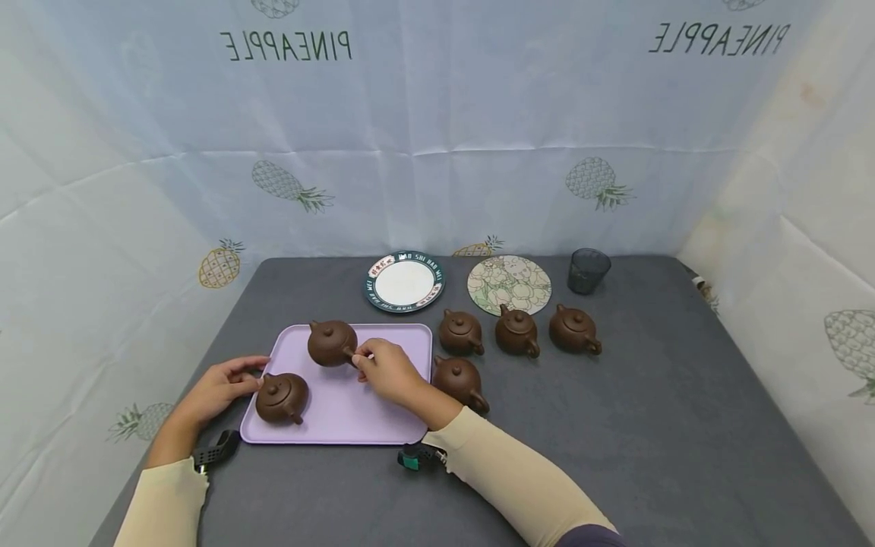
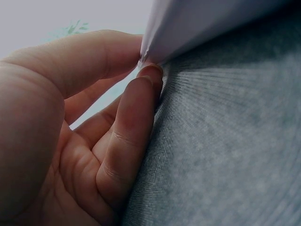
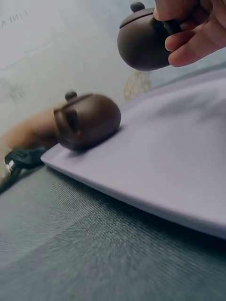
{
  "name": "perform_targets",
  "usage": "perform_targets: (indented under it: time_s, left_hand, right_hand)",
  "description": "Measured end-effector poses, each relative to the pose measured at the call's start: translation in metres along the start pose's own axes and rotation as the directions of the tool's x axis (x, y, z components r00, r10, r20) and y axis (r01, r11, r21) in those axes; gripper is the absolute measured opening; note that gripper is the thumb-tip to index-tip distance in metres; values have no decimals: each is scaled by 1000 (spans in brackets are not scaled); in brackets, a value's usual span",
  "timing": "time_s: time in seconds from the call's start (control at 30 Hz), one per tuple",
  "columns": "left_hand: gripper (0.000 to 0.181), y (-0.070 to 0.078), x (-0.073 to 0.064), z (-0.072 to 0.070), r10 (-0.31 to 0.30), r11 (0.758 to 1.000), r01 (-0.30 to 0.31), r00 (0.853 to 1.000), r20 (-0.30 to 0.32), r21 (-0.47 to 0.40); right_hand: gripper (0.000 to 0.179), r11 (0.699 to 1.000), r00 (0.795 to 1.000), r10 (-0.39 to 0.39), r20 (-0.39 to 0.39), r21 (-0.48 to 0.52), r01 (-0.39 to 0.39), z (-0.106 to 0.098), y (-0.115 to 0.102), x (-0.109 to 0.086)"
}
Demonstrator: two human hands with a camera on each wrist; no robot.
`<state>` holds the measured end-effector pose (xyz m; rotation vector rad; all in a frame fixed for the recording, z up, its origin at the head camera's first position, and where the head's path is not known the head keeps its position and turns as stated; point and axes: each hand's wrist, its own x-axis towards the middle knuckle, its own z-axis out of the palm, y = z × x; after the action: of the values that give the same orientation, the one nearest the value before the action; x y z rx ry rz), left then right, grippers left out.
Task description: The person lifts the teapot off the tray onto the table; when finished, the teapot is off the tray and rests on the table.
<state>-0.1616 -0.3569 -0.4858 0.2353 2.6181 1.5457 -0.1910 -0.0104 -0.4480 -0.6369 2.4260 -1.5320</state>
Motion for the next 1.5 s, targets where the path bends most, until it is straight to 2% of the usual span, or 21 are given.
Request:
perform_targets:
  time_s: [0.37,0.63,1.03,1.27,1.5]
  left_hand:
    - [45,-5,3,2,0,1000,0,1000,-3,22]
    - [45,-4,2,1,15,1000,-15,1000,-15,25]
    - [45,-2,2,2,8,1000,-7,1000,-14,25]
    - [44,-3,2,2,18,1000,-18,1000,-8,17]
    - [44,-3,2,1,12,1000,-12,1000,2,18]
  right_hand:
    - [10,998,997,-6,-76,55,11,-58,4,-46]
    - [13,997,997,-20,-75,77,26,-96,16,-78]
    - [15,996,986,-13,-168,90,29,-150,49,-133]
    - [16,998,974,14,-225,60,0,-169,68,-157]
    - [15,999,966,52,-253,16,-50,-172,85,-177]
